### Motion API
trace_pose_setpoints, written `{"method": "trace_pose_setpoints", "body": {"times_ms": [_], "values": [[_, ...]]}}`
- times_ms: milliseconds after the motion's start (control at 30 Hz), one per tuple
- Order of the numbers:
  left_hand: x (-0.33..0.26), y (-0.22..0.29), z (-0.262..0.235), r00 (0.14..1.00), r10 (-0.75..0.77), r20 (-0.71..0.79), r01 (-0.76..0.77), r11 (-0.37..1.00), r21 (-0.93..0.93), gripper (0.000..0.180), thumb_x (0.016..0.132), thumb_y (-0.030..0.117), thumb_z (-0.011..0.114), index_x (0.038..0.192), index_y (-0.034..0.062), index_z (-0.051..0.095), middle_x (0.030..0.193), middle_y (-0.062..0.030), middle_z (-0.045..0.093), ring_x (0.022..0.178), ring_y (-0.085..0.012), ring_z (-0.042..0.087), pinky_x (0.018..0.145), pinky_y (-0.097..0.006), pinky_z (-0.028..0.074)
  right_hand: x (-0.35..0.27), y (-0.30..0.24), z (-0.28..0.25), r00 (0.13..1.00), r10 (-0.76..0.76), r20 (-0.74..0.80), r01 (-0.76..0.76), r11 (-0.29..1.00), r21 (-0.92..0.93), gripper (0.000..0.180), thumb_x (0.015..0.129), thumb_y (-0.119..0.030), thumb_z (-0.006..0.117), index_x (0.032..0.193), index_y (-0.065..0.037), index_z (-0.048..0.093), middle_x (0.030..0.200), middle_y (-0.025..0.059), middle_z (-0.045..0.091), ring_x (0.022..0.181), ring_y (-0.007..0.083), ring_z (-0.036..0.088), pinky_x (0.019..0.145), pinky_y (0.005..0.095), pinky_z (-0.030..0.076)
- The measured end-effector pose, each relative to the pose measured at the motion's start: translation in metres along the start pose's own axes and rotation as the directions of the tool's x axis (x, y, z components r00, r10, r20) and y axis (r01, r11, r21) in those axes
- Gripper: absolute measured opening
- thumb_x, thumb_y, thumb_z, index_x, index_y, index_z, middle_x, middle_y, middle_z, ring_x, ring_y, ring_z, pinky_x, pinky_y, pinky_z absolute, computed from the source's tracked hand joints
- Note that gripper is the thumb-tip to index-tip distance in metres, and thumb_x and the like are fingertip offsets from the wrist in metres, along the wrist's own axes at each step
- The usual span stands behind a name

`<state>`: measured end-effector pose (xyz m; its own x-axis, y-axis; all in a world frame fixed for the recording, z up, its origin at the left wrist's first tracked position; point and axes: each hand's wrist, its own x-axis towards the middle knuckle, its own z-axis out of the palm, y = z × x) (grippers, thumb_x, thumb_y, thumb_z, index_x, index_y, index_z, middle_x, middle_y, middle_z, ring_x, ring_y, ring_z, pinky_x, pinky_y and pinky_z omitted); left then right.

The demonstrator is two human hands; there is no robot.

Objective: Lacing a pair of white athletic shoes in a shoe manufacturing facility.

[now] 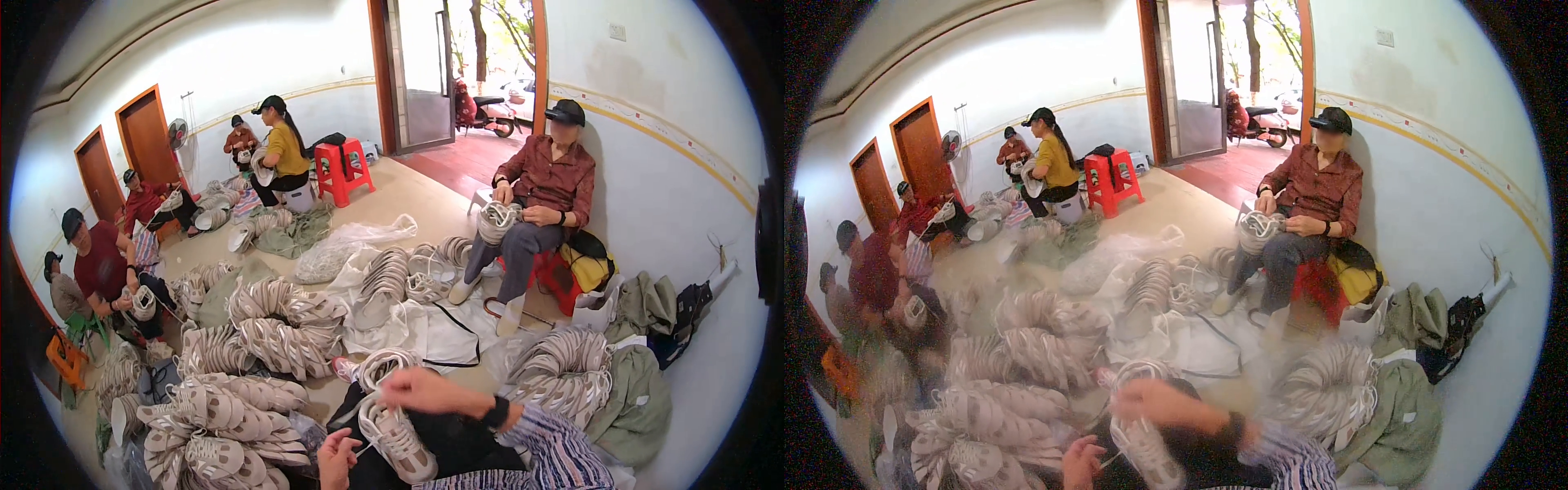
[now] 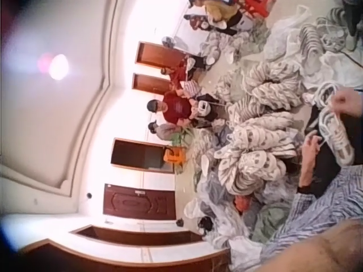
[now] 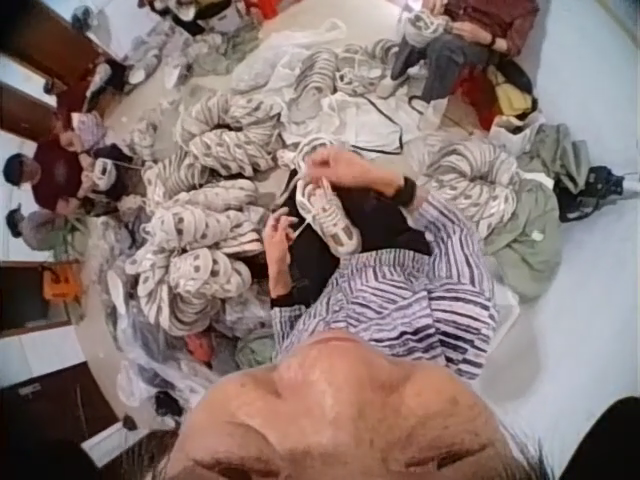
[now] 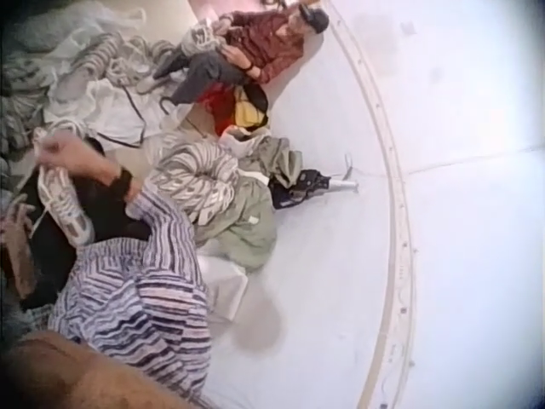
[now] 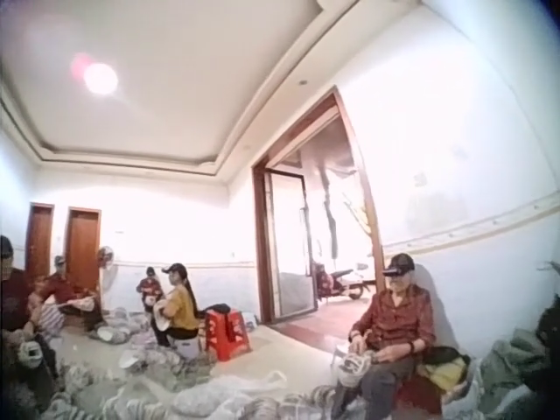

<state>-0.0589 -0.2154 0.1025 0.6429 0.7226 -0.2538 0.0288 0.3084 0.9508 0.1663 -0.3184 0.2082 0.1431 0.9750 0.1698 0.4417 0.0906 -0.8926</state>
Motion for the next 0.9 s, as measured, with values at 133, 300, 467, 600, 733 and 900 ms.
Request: {"method": "trace_pose_setpoints", "body": {"times_ms": [133, 300, 467, 600, 733, 900], "values": [[-0.011, -0.046, 0.000, 1.000, 0.005, 0.010, -0.007, 0.987, 0.159, 0.015, 0.086, 0.015, 0.056, 0.092, 0.0017, 0.061, 0.068, -0.0049, 0.061, 0.047, -0.0081, 0.047, 0.043, -0.023, 0.037, 0.080, 0.007, -0.025, 0.991, 0.056, -0.120, -0.060, 0.998, -0.030, 0.028, 0.087, -0.027, 0.059, 0.071, -0.004, 0.062, 0.061, -0.0013, 0.057, 0.058, 0.0032, 0.048, 0.051, 0.0209, 0.037], [-0.001, -0.050, 0.028, 0.995, 0.060, 0.081, -0.089, 0.901, 0.425, 0.019, 0.087, 0.019, 0.057, 0.084, 0.0007, 0.059, 0.060, 0.0016, 0.053, 0.050, -0.0049, 0.046, 0.044, -0.023, 0.037, 0.160, 0.027, -0.059, 0.967, -0.186, -0.174, 0.208, 0.971, 0.118, 0.072, 0.085, -0.016, 0.060, 0.141, -0.003, 0.017, 0.131, 0.0159, 0.043, 0.111, 0.0212, 0.051, 0.089, 0.0352, 0.045], [0.011, -0.074, 0.034, 0.970, 0.239, -0.035, -0.185, 0.829, 0.529, 0.020, 0.080, 0.012, 0.061, 0.097, -0.0005, 0.061, 0.081, -0.0092, 0.060, 0.070, -0.0159, 0.057, 0.062, -0.028, 0.046, 0.111, 0.032, -0.030, 0.976, -0.213, -0.031, 0.204, 0.960, -0.191, 0.056, 0.080, -0.027, 0.058, 0.125, 0.001, 0.043, 0.116, 0.0274, 0.051, 0.102, 0.0328, 0.056, 0.085, 0.0361, 0.045], [0.032, -0.083, 0.052, 0.864, 0.485, 0.133, -0.417, 0.544, 0.728, 0.021, 0.078, 0.012, 0.063, 0.097, 0.0053, 0.061, 0.084, -0.0127, 0.055, 0.076, -0.0261, 0.059, 0.066, -0.035, 0.048, 0.031, 0.114, -0.011, 0.988, 0.102, 0.112, -0.100, 0.995, -0.022, 0.026, 0.085, -0.016, 0.056, 0.105, 0.001, 0.058, 0.075, 0.0038, 0.060, 0.065, 0.0100, 0.056, 0.059, 0.0245, 0.048], [0.046, -0.070, 0.085, 0.912, 0.352, 0.210, -0.334, 0.344, 0.877, 0.018, 0.076, 0.018, 0.065, 0.087, 0.0065, 0.056, 0.083, -0.0138, 0.054, 0.076, -0.0344, 0.058, 0.066, -0.043, 0.047, -0.043, 0.173, 0.009, 0.912, 0.406, 0.060, -0.406, 0.872, 0.274, 0.017, 0.086, -0.009, 0.054, 0.100, 0.001, 0.058, 0.077, 0.0036, 0.060, 0.065, 0.0089, 0.057, 0.055, 0.0230, 0.049], [0.057, -0.063, 0.102, 0.945, 0.270, 0.185, -0.229, 0.139, 0.963, 0.022, 0.076, 0.023, 0.066, 0.083, 0.0053, 0.054, 0.084, -0.0147, 0.054, 0.074, -0.0341, 0.059, 0.064, -0.044, 0.047, -0.075, 0.182, 0.031, 0.934, 0.285, -0.214, -0.256, 0.954, 0.156, 0.014, 0.084, -0.007, 0.056, 0.095, -0.001, 0.062, 0.078, 0.0043, 0.065, 0.064, 0.0091, 0.059, 0.059, 0.0242, 0.049]]}}
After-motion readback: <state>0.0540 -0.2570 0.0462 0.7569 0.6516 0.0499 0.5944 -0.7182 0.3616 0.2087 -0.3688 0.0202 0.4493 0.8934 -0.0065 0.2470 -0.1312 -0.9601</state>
